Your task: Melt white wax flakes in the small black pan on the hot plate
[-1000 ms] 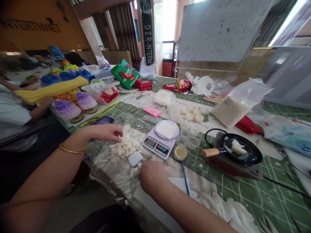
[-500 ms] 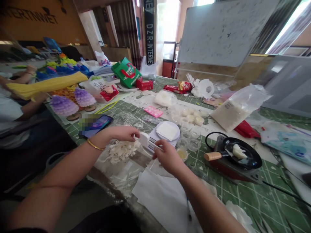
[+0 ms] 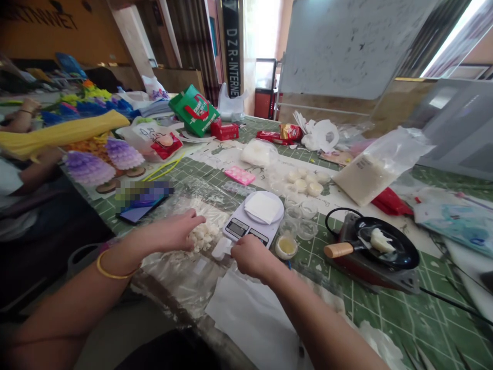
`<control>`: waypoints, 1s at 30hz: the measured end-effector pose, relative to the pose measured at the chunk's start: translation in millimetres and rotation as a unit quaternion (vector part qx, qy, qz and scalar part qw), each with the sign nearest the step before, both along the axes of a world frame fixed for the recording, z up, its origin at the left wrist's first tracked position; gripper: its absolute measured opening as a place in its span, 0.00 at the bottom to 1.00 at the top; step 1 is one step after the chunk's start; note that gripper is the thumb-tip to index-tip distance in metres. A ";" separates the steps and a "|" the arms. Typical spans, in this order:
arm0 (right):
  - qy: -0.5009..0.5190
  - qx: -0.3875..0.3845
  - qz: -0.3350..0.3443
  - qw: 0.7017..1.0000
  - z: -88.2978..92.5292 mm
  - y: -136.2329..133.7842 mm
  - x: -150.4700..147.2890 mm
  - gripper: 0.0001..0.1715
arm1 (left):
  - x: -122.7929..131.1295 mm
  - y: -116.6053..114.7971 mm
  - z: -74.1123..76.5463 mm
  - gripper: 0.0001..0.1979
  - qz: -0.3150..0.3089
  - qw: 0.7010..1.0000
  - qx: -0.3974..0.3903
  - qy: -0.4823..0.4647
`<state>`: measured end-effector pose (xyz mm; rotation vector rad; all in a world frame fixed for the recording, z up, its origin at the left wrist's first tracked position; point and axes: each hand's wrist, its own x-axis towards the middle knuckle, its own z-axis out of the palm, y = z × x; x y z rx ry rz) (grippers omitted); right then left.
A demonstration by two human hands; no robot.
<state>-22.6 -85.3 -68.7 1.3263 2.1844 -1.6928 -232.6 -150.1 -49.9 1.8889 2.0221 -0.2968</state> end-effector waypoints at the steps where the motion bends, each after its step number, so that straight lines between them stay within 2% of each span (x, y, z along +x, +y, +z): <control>1: 0.002 -0.009 0.002 1.000 -2.2 -0.3 -4.2 0.07 | 1.0 -5.5 -1.9 0.29 0.001 1.000 0.003 -0.007; 4: 0.003 -0.027 0.011 1.000 -7.9 -3.4 -15.9 0.07 | 1.0 -11.1 -8.6 0.26 -0.008 0.999 0.017 -0.037; 8: 0.024 -0.057 0.023 0.998 -15.8 -12.7 -24.6 0.07 | -1.3 -5.2 -12.8 0.21 0.003 0.997 0.020 -0.077; 12: 0.057 -0.082 0.020 0.995 -26.7 -20.8 -24.8 0.06 | -0.9 0.1 -13.6 0.15 0.005 0.995 0.017 -0.102; 15: 0.054 -0.082 0.008 0.995 -27.4 -19.4 -19.6 0.07 | -2.5 0.5 -14.6 0.15 0.004 0.993 0.030 -0.112; 17: 0.036 -0.039 0.007 0.999 -19.7 -15.0 -13.2 0.13 | -5.8 -2.2 -13.8 0.16 0.008 0.993 0.040 -0.108; 19: 0.013 0.063 0.026 0.998 -6.5 -10.7 -5.4 0.20 | -9.3 -7.8 -10.8 0.19 0.006 0.994 0.046 -0.103; 21: -0.016 0.193 0.063 0.979 7.5 -8.9 2.2 0.24 | -10.4 -15.5 -7.0 0.23 0.004 0.995 0.043 -0.090; 23: -0.057 0.281 0.107 0.952 17.8 -10.6 7.9 0.22 | -7.6 -23.4 -5.1 0.27 0.007 0.998 0.027 -0.064; 27: -0.115 0.371 0.195 0.900 24.0 -20.6 7.2 0.18 | 5.2 -31.4 -12.2 0.27 0.020 1.000 0.005 -0.007; 30: -0.125 0.382 0.227 0.887 23.4 -28.0 -4.0 0.19 | 9.1 -28.5 -22.6 0.25 0.033 0.999 0.014 -0.016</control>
